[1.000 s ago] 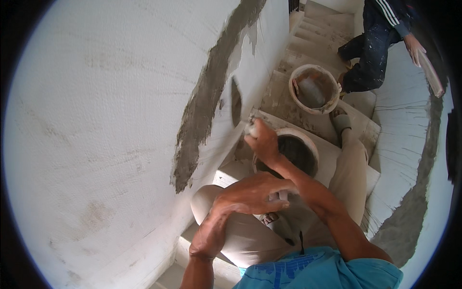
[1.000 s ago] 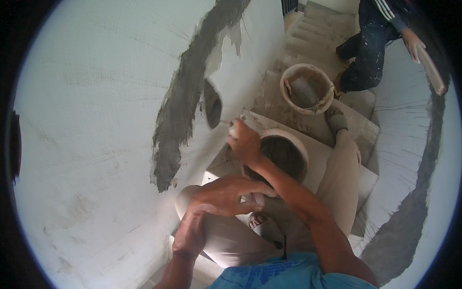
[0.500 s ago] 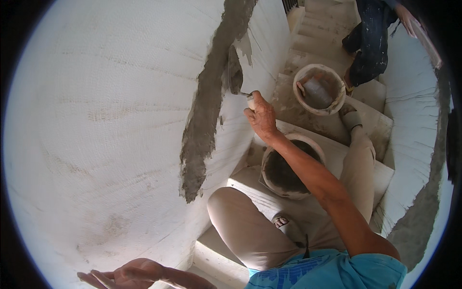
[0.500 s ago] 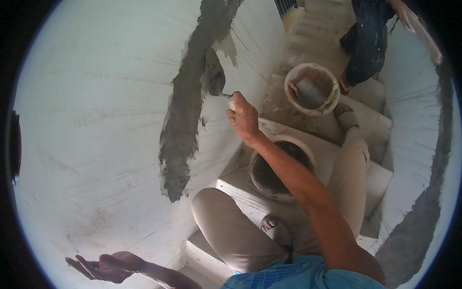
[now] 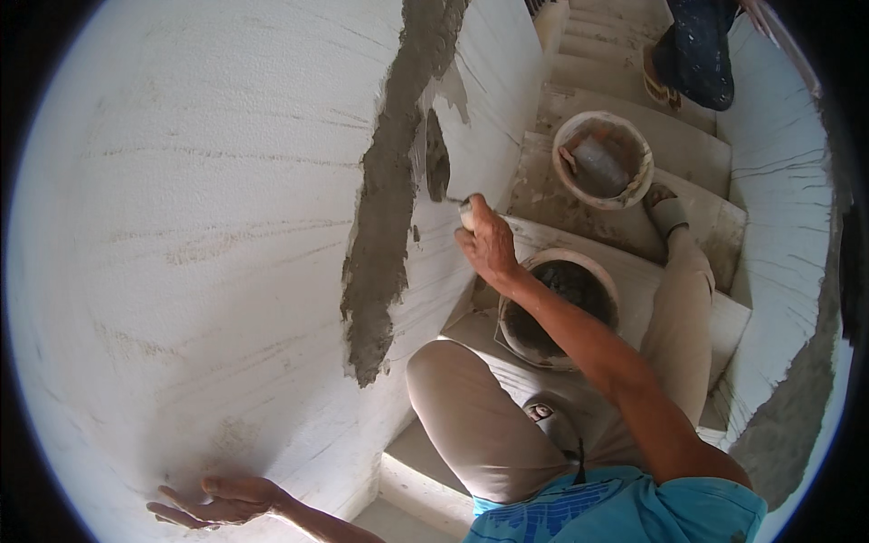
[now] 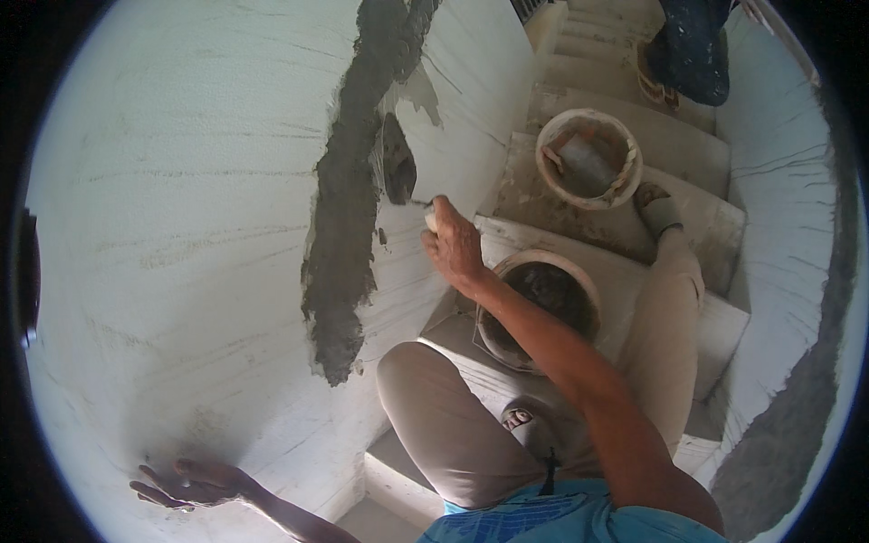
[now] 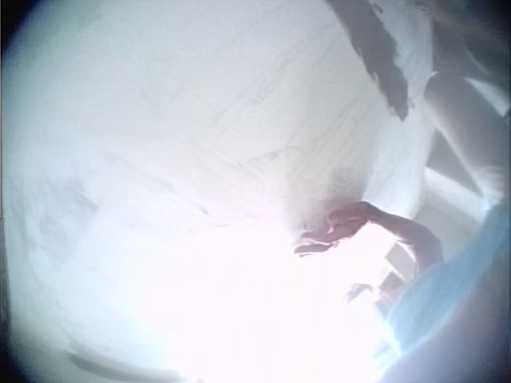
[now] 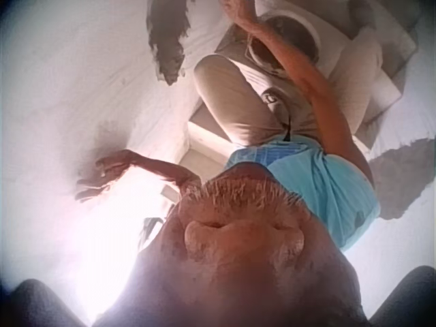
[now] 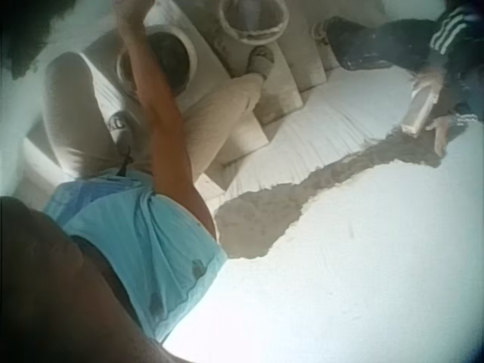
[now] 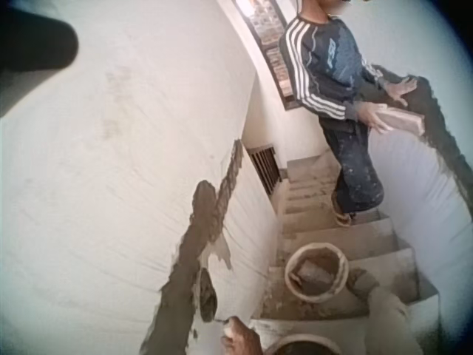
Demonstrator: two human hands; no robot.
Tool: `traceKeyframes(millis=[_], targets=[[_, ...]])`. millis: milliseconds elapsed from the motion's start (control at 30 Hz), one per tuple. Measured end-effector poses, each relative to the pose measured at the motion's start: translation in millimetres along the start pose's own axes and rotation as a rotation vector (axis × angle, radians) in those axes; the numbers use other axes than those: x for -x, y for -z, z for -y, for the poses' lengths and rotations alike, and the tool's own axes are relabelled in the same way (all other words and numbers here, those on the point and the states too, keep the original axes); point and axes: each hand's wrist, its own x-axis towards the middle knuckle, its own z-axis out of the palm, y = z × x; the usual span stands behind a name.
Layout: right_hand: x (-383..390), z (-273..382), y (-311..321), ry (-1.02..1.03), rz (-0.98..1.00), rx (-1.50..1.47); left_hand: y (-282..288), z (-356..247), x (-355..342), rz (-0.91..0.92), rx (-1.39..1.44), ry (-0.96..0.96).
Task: The person scoops cement from a bucket and applies it to the wall using a trowel. They repeatedly smooth the cement along the wall surface while sitting on the stairs.
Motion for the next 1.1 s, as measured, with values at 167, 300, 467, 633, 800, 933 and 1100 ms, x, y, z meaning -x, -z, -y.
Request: traceKeyframes(millis=[167,300,467,633,800,933,1100], targets=[[-5,0,-6,-0.005,0.02,-0.148,3,-2,-4,0.056,-0.085,-0.04],[25,9,8,0.091,0.082,0.088,2,-1,-1,0.055,-0.061,-0.032],[0,4,13,0.079,-0.097,0.079,2,0,0,0.097,-0.063,-0.049],[-50,-17,15,-0.06,-0.133,0.007,1,-4,-1,0.056,-0.018,-0.06],[-80,-14,17,-0.104,-0.058,0.05,-3,-3,0,0.037,0.003,-0.083],[-62,5,15,-0.057,-0.022,0.124,0,-9,-1,0.047,0.023,-0.059],[-31,7,24,0.023,0.043,0.058,0,-8,-4,0.049,0.012,-0.106]])
